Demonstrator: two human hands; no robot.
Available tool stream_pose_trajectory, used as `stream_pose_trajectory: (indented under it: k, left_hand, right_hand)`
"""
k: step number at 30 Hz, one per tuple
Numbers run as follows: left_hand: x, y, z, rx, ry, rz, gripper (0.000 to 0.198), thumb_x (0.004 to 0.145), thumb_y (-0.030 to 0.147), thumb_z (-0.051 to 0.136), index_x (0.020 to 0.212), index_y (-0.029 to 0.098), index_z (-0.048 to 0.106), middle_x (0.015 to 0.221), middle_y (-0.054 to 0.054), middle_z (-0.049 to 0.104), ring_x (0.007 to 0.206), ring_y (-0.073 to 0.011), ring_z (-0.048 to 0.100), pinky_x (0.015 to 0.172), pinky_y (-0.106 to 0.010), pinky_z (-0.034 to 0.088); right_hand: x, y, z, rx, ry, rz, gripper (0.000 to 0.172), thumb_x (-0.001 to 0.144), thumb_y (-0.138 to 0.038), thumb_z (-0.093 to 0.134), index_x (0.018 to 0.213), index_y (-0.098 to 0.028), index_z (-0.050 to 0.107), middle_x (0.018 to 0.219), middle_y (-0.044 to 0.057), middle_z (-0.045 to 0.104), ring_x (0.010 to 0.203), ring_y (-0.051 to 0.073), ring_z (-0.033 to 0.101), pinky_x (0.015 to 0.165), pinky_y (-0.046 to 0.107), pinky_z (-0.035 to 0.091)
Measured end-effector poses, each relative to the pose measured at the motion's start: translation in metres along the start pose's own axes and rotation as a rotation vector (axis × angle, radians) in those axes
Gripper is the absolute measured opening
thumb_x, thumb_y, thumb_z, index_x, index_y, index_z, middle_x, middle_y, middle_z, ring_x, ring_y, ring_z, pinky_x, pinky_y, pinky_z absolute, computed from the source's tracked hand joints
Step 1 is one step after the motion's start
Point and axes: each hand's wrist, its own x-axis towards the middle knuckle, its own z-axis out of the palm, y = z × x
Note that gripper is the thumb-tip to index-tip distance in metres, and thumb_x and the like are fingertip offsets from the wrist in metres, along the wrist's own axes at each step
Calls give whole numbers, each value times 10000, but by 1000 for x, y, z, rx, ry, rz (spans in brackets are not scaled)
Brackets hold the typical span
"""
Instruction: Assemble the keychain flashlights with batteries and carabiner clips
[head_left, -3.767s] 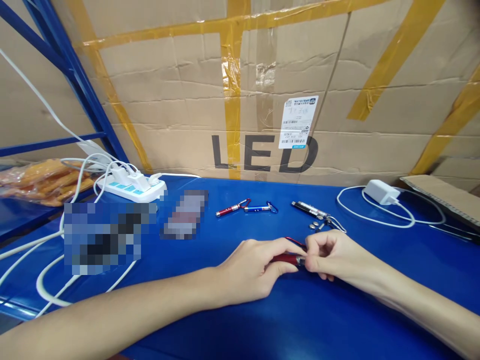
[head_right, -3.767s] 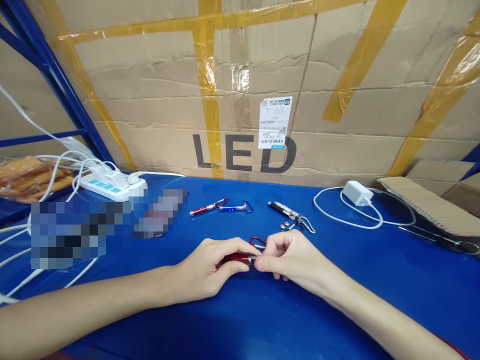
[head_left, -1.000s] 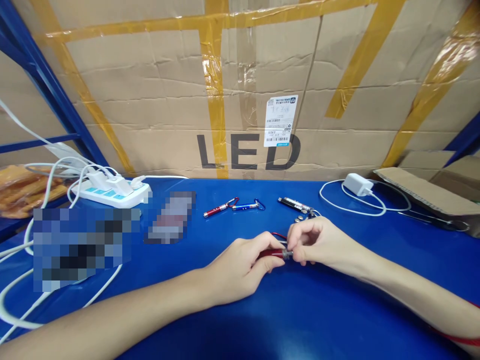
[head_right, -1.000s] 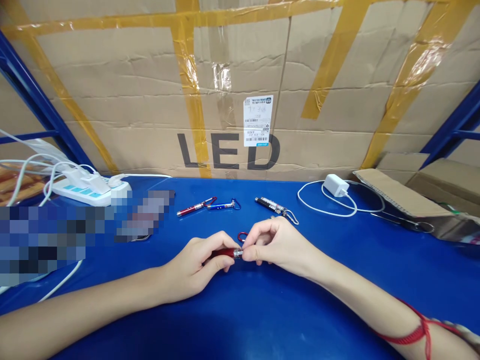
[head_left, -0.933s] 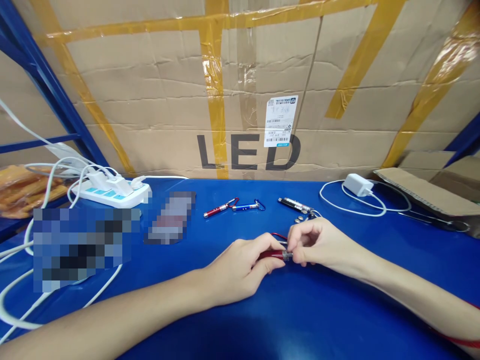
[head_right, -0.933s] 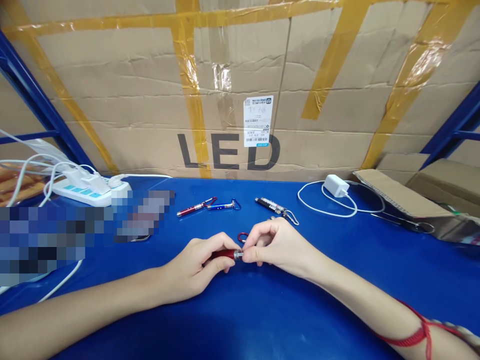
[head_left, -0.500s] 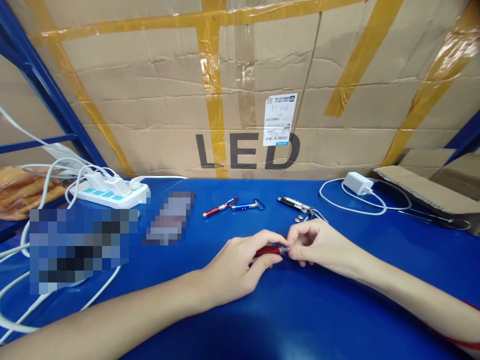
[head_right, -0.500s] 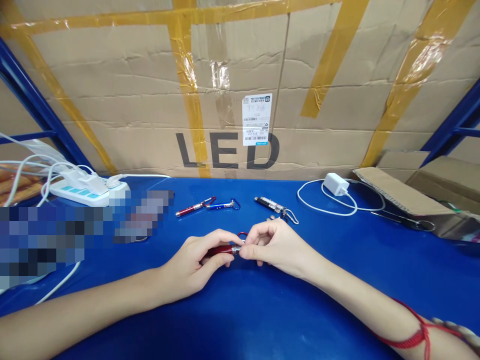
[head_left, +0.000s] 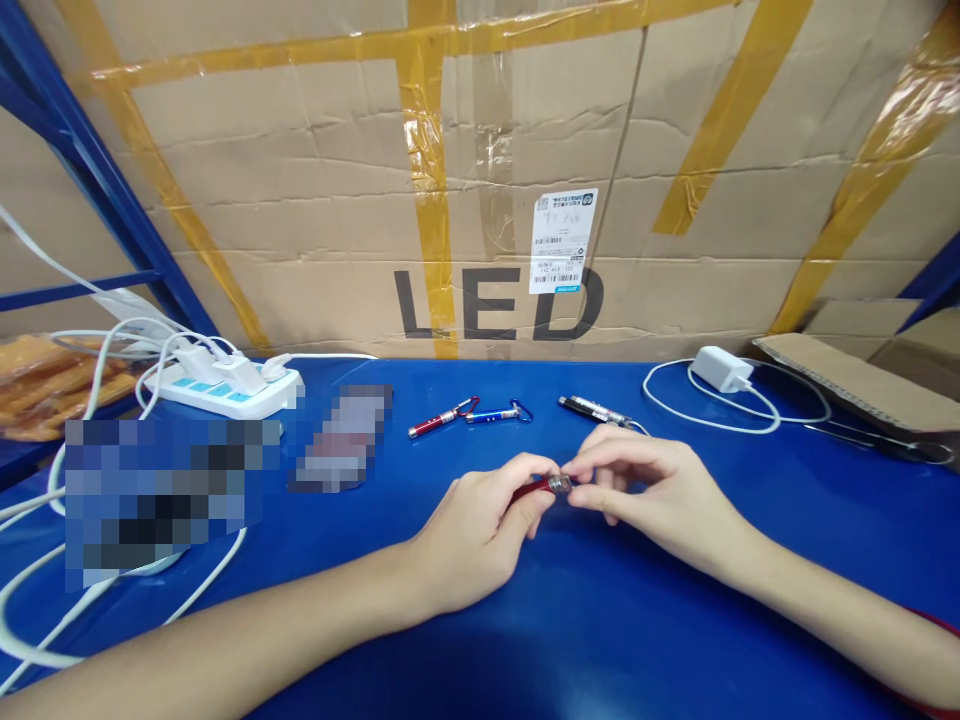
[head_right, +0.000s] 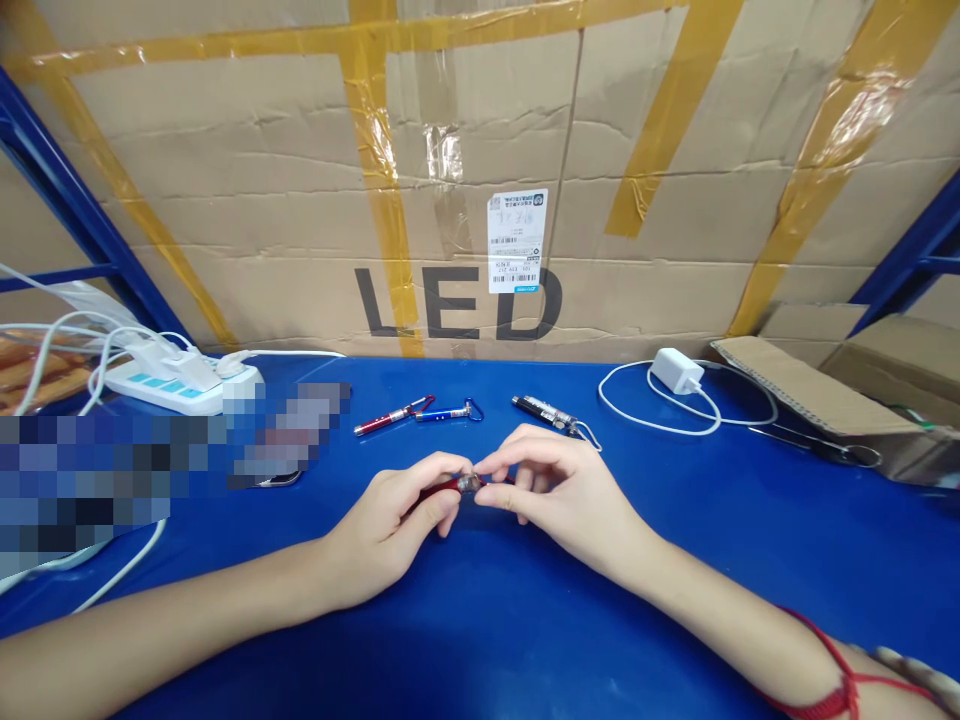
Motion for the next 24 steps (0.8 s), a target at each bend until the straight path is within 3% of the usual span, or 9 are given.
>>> stream_pose_trajectory:
  k: [5,10,12,18,24]
  left_hand:
    - [0,0,0,12,-4,1,222,920,202,337,1010,187,540,635,38,529,575,-105,506,586,-206,384]
    - [1,1,-1,12,-22,16,240,917,198,332,999,171,557,612,39,509,556,-105,494,574,-205,374]
    - [1,1,-1,23,-28,27,240,917,191,332,975,166,564,607,39,501,549,-104,485,565,-204,367]
    - [1,0,0,83,-40,52,192,887,139,381,867,174,569,618,39,514,561,-103,487,572,-196,372]
    - [1,-2,1,105,17,60,197,893,156,406,925,184,598,646,30,557,572,-106,505,591,-194,387]
  right_hand:
    - [-1,-6,-3,-180,108,-272,122,717,-345,711,753,-232,740,682,22,625,479,83,549,424,194,458]
    - [-2,-7,-4,-227,123,-346,82,719,-314,716,723,-240,750,668,19,622,514,91,561,455,203,463]
    - [-2,-7,-2,-180,115,-300,75,710,-302,722,705,-233,750,657,19,617,517,94,563,455,206,461]
    - [-3,-2,4,95,-2,71,141,616,-308,780,601,-182,717,617,-3,567,437,63,503,398,199,418]
    - [-1,0,5,216,-21,163,184,569,-311,806,618,-162,710,645,-11,558,438,49,498,394,188,419]
